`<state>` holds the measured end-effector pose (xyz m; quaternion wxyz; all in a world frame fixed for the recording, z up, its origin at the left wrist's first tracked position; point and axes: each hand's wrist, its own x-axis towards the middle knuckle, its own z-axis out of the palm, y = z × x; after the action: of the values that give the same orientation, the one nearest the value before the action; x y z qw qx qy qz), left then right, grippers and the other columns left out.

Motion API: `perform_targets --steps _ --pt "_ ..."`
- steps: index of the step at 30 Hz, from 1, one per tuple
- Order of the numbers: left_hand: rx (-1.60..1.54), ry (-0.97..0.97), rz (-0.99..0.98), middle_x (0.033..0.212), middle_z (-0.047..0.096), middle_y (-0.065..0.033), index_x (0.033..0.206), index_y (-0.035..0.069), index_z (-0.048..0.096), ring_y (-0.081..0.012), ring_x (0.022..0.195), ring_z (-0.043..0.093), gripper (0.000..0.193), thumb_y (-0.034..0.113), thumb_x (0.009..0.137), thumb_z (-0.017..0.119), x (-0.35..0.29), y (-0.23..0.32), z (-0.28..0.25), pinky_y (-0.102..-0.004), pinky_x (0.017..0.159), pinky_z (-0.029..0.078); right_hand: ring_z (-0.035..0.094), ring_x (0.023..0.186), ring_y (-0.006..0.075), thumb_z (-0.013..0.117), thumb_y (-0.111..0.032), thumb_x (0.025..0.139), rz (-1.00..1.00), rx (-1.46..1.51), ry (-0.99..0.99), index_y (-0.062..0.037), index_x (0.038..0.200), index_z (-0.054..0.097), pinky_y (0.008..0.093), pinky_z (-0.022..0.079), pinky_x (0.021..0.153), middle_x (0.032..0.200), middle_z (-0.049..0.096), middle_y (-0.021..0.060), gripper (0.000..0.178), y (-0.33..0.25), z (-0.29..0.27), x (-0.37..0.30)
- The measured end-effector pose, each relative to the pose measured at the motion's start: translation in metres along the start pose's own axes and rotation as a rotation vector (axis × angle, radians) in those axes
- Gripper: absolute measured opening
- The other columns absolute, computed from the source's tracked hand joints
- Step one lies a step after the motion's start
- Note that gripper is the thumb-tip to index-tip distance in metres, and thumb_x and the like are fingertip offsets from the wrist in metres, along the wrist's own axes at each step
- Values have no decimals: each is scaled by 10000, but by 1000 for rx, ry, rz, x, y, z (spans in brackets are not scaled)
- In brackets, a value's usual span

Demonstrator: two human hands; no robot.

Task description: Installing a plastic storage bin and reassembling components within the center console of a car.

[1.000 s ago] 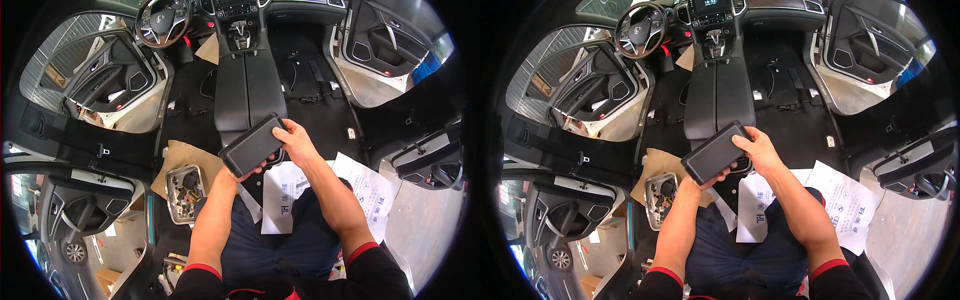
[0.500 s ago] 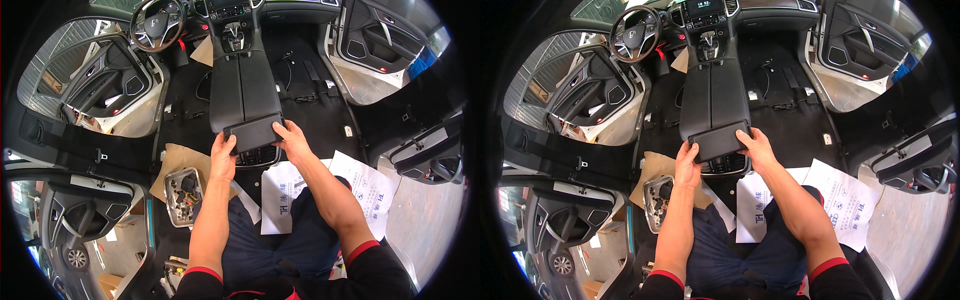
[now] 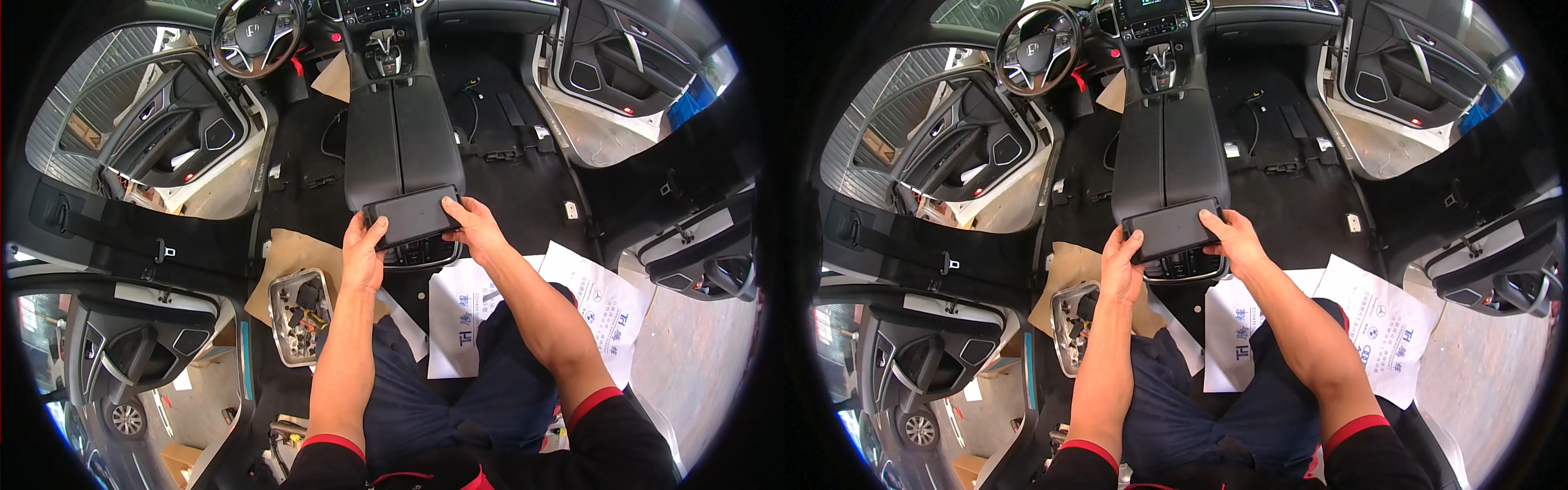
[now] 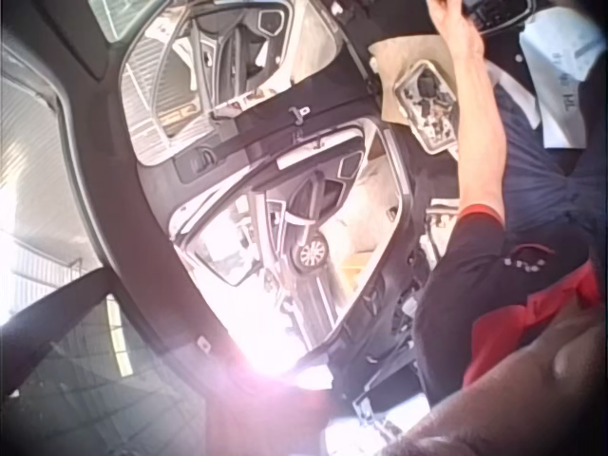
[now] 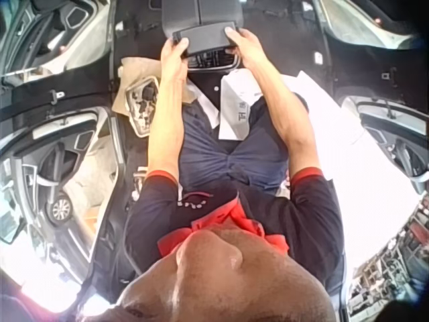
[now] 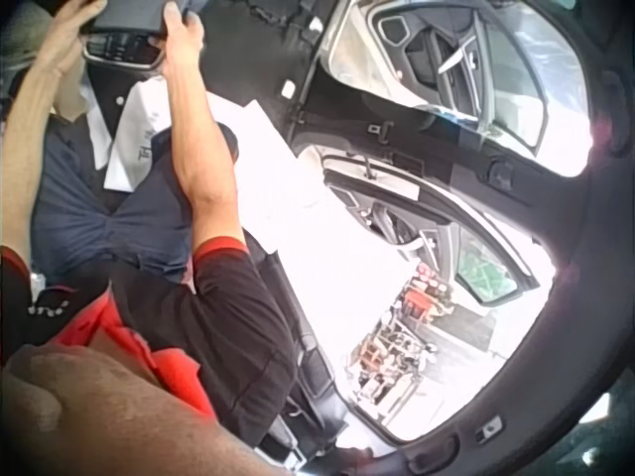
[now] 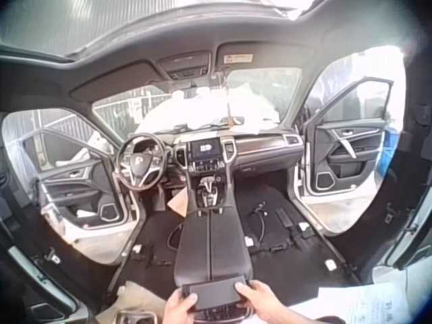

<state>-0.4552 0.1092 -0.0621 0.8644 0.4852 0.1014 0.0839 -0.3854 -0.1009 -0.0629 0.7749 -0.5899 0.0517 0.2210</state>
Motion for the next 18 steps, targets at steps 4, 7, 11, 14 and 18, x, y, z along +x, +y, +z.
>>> perform_targets --steps 4,7,11,14,18 --pt "-7 5 -20 1181 671 -81 1313 9 540 -187 1058 677 421 147 947 697 1 1 -2 -365 903 568 629 938 146 716 -440 943 16 -49 28 -34 1161 629 318 554 755 1030 669 51 469 -2 3 0" --pt "-9 -6 -22 1182 671 -82 1303 8 548 -188 1048 680 415 151 946 704 1 0 -4 -361 897 570 631 901 137 720 -445 940 10 -54 28 -39 1136 632 306 555 725 1000 669 42 460 0 2 1" --pt "-31 -17 -25 1184 672 -86 1296 11 556 -196 1055 680 398 141 948 700 3 -1 -5 -364 898 571 631 880 129 727 -448 935 4 -44 38 -39 1131 632 291 554 704 984 669 38 464 1 2 3" --pt "-104 -18 -48 1213 668 -89 1317 22 562 -207 1089 672 395 119 954 684 3 -1 -6 -377 926 564 635 874 127 734 -448 929 6 -61 33 -40 1125 627 286 552 698 972 671 40 466 -2 2 1" --pt "-170 -13 -91 1256 658 -93 1368 37 554 -221 1144 655 430 104 959 668 0 3 -3 -392 972 547 640 866 127 749 -430 922 -33 -67 45 -38 1118 619 286 550 696 965 674 41 457 -5 4 -3"
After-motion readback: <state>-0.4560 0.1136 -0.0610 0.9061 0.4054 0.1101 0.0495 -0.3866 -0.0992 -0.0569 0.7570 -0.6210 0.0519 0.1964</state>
